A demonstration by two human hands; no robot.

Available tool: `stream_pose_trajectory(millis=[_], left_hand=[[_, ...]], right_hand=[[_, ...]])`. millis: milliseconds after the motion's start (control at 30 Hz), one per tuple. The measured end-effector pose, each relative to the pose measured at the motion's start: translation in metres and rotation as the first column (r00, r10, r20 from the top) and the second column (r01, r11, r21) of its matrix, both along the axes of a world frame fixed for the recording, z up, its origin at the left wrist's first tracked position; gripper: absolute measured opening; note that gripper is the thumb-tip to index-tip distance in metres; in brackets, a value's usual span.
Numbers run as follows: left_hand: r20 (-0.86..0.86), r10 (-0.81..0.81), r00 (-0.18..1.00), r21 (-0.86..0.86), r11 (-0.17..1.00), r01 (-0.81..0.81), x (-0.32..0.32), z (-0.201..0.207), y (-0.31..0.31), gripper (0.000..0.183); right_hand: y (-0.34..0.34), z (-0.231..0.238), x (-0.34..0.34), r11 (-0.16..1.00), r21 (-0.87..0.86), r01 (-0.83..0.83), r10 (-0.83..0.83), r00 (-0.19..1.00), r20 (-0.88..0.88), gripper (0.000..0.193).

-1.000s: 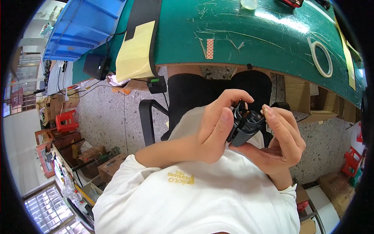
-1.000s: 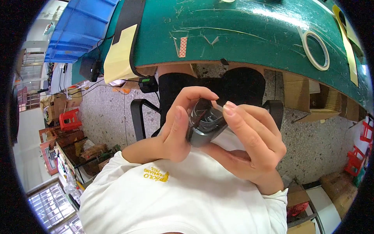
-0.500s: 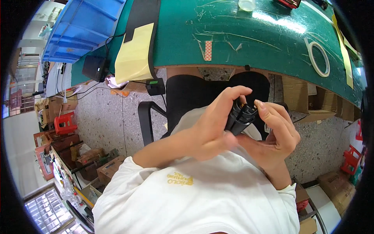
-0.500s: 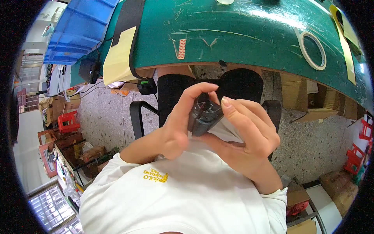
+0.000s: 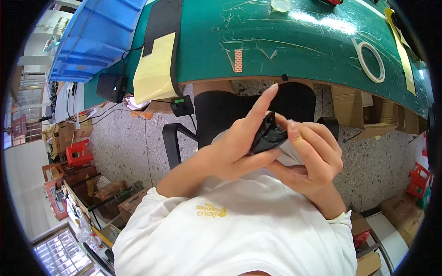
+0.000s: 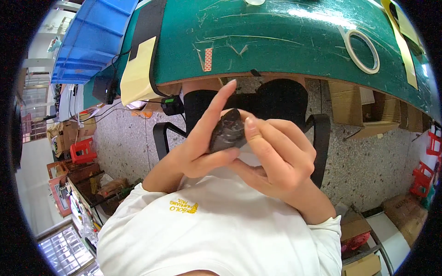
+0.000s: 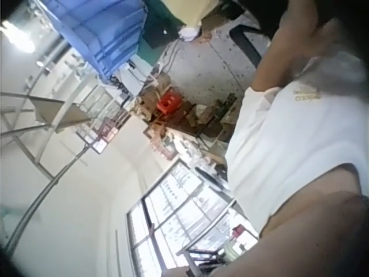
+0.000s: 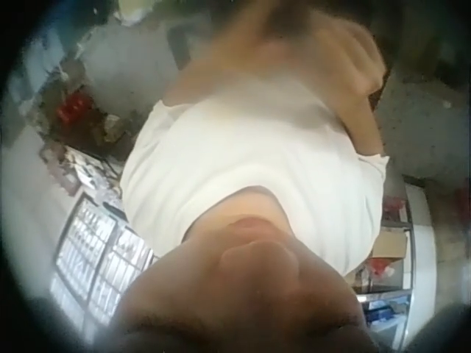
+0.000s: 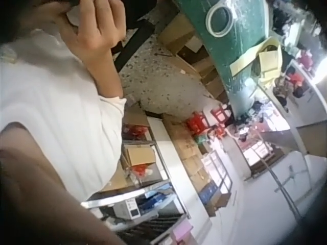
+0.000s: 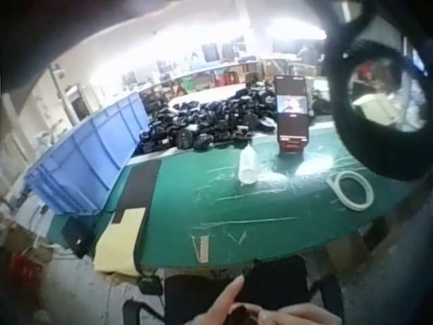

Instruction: The person assembles a computer mouse by applying glue from a bottle and tape from a roll to its circuit board and plastic casing components.

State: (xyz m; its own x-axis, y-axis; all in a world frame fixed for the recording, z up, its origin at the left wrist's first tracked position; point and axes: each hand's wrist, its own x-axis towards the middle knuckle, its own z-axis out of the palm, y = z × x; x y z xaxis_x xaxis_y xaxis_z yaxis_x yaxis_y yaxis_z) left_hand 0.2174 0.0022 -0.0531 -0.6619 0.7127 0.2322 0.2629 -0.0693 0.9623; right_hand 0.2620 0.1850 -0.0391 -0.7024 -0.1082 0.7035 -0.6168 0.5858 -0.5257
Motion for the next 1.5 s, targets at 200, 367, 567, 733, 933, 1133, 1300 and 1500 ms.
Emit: stream_pose_trajectory(millis=[200,367,567,733,933,1133,1300,1500], left_hand=[[-0.084,-0.395,0.915,-0.171,0.910,0.377,-0.017,0.024,-0.011,0.103],[-0.137,-0.345,0.929,-0.293,0.910,0.294,-0.023,0.036,-0.013,0.097],[-0.381,-0.071,0.922,-0.202,0.979,-0.008,-0.009,0.014,-0.009,0.062],[0.760,-0.017,0.650,0.258,0.925,-0.278,0.008,0.012,0.012,0.040],[0.915,-0.071,0.397,0.205,0.929,-0.307,0.015,-0.003,0.012,0.022],[0.063,0.255,0.965,0.052,0.965,-0.259,0.011,-0.009,0.005,0.026],[-0.437,0.266,0.859,0.133,0.964,-0.231,0.008,0.010,0.003,0.041],[-0.291,0.147,0.945,0.224,0.971,-0.082,0.006,-0.001,0.003,0.052]], right_hand=[[0.010,0.007,-0.005,0.888,-0.257,-0.381,0.448,0.844,0.297,0.051],[0.015,0.010,-0.003,0.906,-0.295,-0.303,0.402,0.834,0.379,0.047],[0.011,0.001,-0.001,0.917,-0.366,-0.157,0.317,0.844,0.432,0.052],[0.005,0.000,-0.004,0.968,-0.146,-0.204,0.229,0.956,0.185,0.060],[0.013,-0.006,-0.007,0.974,0.102,-0.204,0.207,0.978,-0.021,0.054],[0.016,-0.004,-0.004,0.977,-0.075,-0.199,0.194,0.979,-0.064,0.041],[0.018,-0.006,-0.005,0.956,-0.161,-0.244,0.239,0.970,-0.050,0.040],[0.012,-0.006,-0.002,0.932,-0.244,-0.270,0.268,0.962,-0.039,0.038]])
